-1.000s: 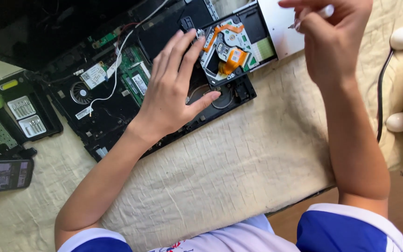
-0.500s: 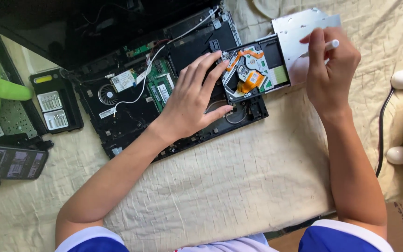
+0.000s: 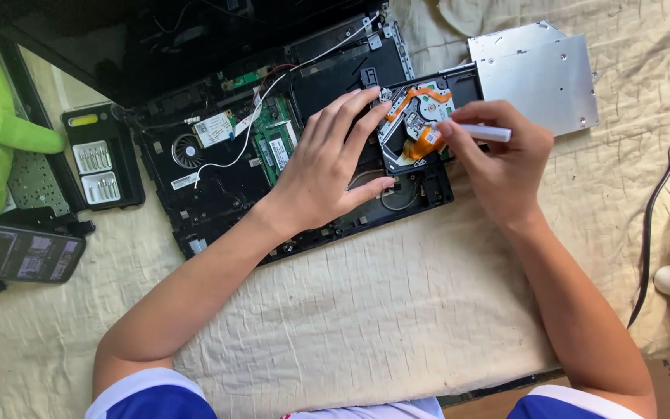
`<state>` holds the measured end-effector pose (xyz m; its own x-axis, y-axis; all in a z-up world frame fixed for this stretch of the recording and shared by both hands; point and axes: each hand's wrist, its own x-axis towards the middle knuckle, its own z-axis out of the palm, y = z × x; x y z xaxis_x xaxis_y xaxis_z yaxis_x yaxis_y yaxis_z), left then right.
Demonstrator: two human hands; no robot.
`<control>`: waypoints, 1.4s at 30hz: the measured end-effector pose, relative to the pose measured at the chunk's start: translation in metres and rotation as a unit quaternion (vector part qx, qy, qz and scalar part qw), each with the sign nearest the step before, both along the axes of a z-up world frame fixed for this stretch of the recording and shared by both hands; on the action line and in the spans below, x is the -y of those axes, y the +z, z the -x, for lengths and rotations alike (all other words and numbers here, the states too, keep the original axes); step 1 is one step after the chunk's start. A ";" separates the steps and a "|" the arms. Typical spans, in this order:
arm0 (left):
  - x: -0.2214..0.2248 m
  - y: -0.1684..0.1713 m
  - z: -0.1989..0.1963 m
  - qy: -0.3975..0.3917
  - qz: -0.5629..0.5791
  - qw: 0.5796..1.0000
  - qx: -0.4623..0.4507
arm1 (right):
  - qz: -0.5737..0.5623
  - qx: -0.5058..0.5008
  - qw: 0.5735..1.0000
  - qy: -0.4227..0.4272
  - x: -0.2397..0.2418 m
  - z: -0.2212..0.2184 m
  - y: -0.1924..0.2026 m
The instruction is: Disassembling and adjusting internal components of a laptop, including the Wi-Fi card and ribbon cables
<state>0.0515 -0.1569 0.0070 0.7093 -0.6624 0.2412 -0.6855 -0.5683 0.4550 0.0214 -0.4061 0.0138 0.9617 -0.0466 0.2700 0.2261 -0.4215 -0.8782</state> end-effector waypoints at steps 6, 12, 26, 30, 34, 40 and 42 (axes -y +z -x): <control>0.000 0.001 -0.001 0.001 -0.003 1.000 0.008 | 0.045 0.046 0.998 0.006 -0.002 -0.001 -0.009; -0.001 0.001 0.001 0.001 -0.008 1.000 0.005 | 0.062 0.048 0.997 0.006 -0.008 0.005 -0.006; 0.000 0.001 0.001 0.002 -0.015 1.000 0.003 | 0.060 0.046 0.997 -0.010 -0.007 0.005 -0.009; -0.001 0.001 0.002 0.005 -0.023 1.000 0.010 | 0.074 0.058 0.996 -0.003 -0.007 0.006 -0.011; 0.000 0.001 0.001 0.002 -0.025 1.000 0.008 | 0.124 0.075 0.989 -0.024 0.000 0.008 -0.022; 0.000 0.001 0.001 0.001 -0.041 0.999 0.014 | 0.142 0.086 0.986 0.012 -0.012 0.008 0.002; 0.001 0.003 0.002 -0.001 -0.039 0.999 0.010 | 0.181 0.105 0.978 0.015 -0.008 0.011 -0.002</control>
<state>0.0492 -0.1577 0.0105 0.7035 -0.6815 0.2019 -0.6951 -0.6003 0.3957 0.0106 -0.3985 0.0122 0.8831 0.1148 0.4550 0.4016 -0.6864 -0.6062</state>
